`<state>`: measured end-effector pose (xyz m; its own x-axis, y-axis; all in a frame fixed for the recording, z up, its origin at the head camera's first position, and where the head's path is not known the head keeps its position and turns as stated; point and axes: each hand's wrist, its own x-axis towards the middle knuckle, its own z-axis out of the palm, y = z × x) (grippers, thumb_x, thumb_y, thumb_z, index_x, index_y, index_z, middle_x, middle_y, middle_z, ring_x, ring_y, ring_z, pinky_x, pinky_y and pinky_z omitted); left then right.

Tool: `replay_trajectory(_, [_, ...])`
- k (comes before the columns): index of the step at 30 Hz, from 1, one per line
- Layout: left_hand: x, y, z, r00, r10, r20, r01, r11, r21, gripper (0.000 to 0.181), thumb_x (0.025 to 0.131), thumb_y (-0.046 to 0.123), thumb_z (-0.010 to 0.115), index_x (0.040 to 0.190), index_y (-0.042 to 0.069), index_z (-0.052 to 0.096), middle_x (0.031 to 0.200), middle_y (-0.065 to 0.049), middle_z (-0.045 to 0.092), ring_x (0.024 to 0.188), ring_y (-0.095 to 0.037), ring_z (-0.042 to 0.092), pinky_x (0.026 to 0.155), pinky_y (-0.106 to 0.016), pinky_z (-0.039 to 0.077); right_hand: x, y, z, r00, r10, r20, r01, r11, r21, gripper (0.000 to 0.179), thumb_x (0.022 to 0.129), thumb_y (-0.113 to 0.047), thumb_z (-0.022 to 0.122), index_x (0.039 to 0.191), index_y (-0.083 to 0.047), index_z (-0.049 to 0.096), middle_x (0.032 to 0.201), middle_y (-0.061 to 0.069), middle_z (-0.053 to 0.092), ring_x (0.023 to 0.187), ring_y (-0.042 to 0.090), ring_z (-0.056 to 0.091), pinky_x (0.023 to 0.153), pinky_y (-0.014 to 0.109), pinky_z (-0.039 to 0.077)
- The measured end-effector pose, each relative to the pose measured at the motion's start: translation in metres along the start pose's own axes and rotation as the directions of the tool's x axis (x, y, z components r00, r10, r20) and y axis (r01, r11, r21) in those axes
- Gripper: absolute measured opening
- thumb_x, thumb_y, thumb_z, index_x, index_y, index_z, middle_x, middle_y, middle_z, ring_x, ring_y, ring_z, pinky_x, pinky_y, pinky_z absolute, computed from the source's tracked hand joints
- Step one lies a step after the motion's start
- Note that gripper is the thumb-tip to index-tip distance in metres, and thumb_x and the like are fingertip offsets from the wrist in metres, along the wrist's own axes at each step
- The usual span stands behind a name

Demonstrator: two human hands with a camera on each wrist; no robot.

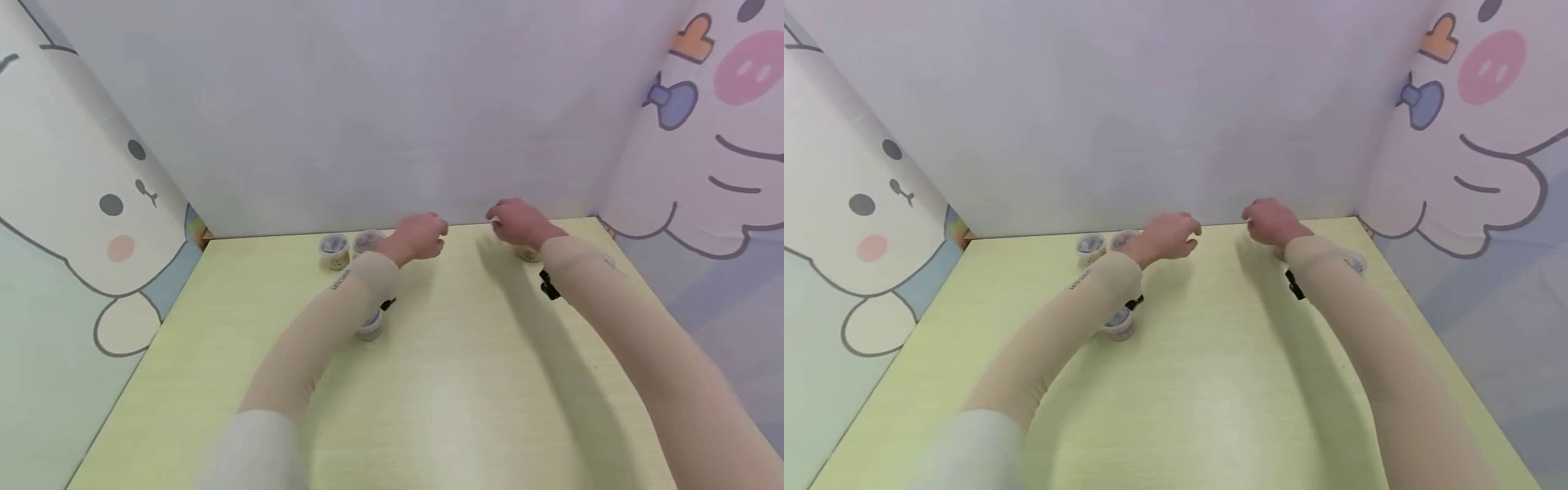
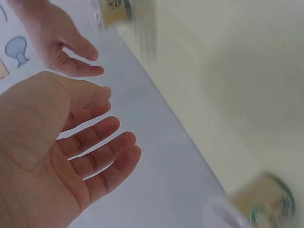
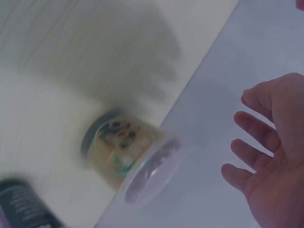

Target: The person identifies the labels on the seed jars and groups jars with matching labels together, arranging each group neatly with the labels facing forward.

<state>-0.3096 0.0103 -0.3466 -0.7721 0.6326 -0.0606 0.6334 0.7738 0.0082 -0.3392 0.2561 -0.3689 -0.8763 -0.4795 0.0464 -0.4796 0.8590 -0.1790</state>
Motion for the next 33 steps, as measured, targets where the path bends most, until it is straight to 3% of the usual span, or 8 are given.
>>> replay_trajectory(5, [0.030, 0.028, 0.016, 1.000, 0.012, 0.002, -0.012, 1.000, 0.010, 0.037, 0.103, 0.020, 0.056, 0.139, 0.009, 0.060, 0.133, -0.006, 0.063, 0.117, -0.021, 0.061, 0.092, -0.035, 0.053, -0.022, 0.035, -0.011, 0.984, 0.162, 0.070, -0.164, 0.986, 0.029, 0.044, 0.099, -0.004, 0.048, 0.140, 0.012, 0.049, 0.138, 0.037, 0.048, 0.130, 0.054, 0.043, 0.105, 0.063, 0.038])
replay_trajectory(11, [0.062, 0.057, 0.045, 0.998, -0.020, 0.058, 0.021, 0.999, -0.024, 0.039, 0.104, 0.025, 0.055, 0.140, 0.009, 0.054, 0.132, -0.006, 0.058, 0.093, -0.016, 0.062, 0.080, -0.031, 0.054, -0.042, 0.068, 0.000, 0.946, 0.292, 0.142, -0.308, 0.945, 0.108, 0.059, 0.099, -0.010, 0.040, 0.148, 0.021, 0.025, 0.145, 0.046, 0.031, 0.135, 0.060, 0.029, 0.113, 0.065, 0.026])
replay_trajectory(14, [0.074, 0.071, 0.057, 0.994, -0.038, 0.100, 0.044, 0.997, -0.062, 0.046, 0.105, 0.026, 0.054, 0.147, 0.010, 0.047, 0.138, -0.006, 0.055, 0.099, -0.016, 0.061, 0.084, -0.031, 0.054, -0.051, 0.076, 0.007, 0.930, 0.325, 0.174, -0.352, 0.923, 0.154, 0.061, 0.099, -0.010, 0.033, 0.149, 0.021, 0.019, 0.148, 0.046, 0.026, 0.138, 0.060, 0.025, 0.115, 0.064, 0.021])
replay_trajectory(17, [0.081, 0.082, 0.063, 0.993, -0.041, 0.113, 0.054, 0.992, -0.114, 0.053, 0.105, 0.029, 0.053, 0.152, 0.010, 0.040, 0.144, -0.006, 0.052, 0.117, -0.018, 0.058, 0.095, -0.031, 0.051, -0.058, 0.078, 0.012, 0.922, 0.340, 0.186, -0.374, 0.907, 0.194, 0.059, 0.102, -0.012, 0.026, 0.151, 0.020, 0.016, 0.150, 0.045, 0.022, 0.139, 0.060, 0.022, 0.116, 0.064, 0.019])
replay_trajectory(22, [0.087, 0.088, 0.069, 0.995, -0.007, 0.104, 0.034, 0.965, -0.258, 0.069, 0.105, 0.034, 0.052, 0.160, 0.005, 0.023, 0.159, -0.010, 0.038, 0.142, -0.019, 0.040, 0.113, -0.028, 0.036, -0.064, 0.081, 0.024, 0.915, 0.370, 0.159, -0.398, 0.889, 0.224, 0.057, 0.107, -0.021, 0.019, 0.154, 0.012, 0.019, 0.152, 0.041, 0.025, 0.137, 0.061, 0.027, 0.111, 0.068, 0.025])
replay_trajectory(27, [0.096, 0.092, 0.078, 0.998, 0.001, 0.070, 0.026, 0.927, -0.375, 0.073, 0.105, 0.034, 0.052, 0.162, 0.005, 0.017, 0.164, -0.008, 0.029, 0.148, -0.018, 0.030, 0.117, -0.023, 0.027, -0.070, 0.084, 0.038, 0.888, 0.453, 0.078, -0.460, 0.869, 0.182, 0.058, 0.107, -0.031, 0.016, 0.156, -0.001, 0.028, 0.145, 0.038, 0.040, 0.125, 0.061, 0.044, 0.092, 0.072, 0.040])
replay_trajectory(33, [0.104, 0.098, 0.087, 1.000, 0.027, -0.002, -0.025, 0.879, -0.476, 0.076, 0.104, 0.028, 0.055, 0.163, 0.006, 0.013, 0.162, -0.010, 0.032, 0.147, -0.017, 0.033, 0.116, -0.023, 0.028, -0.073, 0.087, 0.043, 0.875, 0.484, -0.013, -0.475, 0.863, 0.175, 0.058, 0.106, -0.033, 0.016, 0.153, -0.004, 0.035, 0.137, 0.039, 0.048, 0.116, 0.061, 0.050, 0.086, 0.072, 0.041])
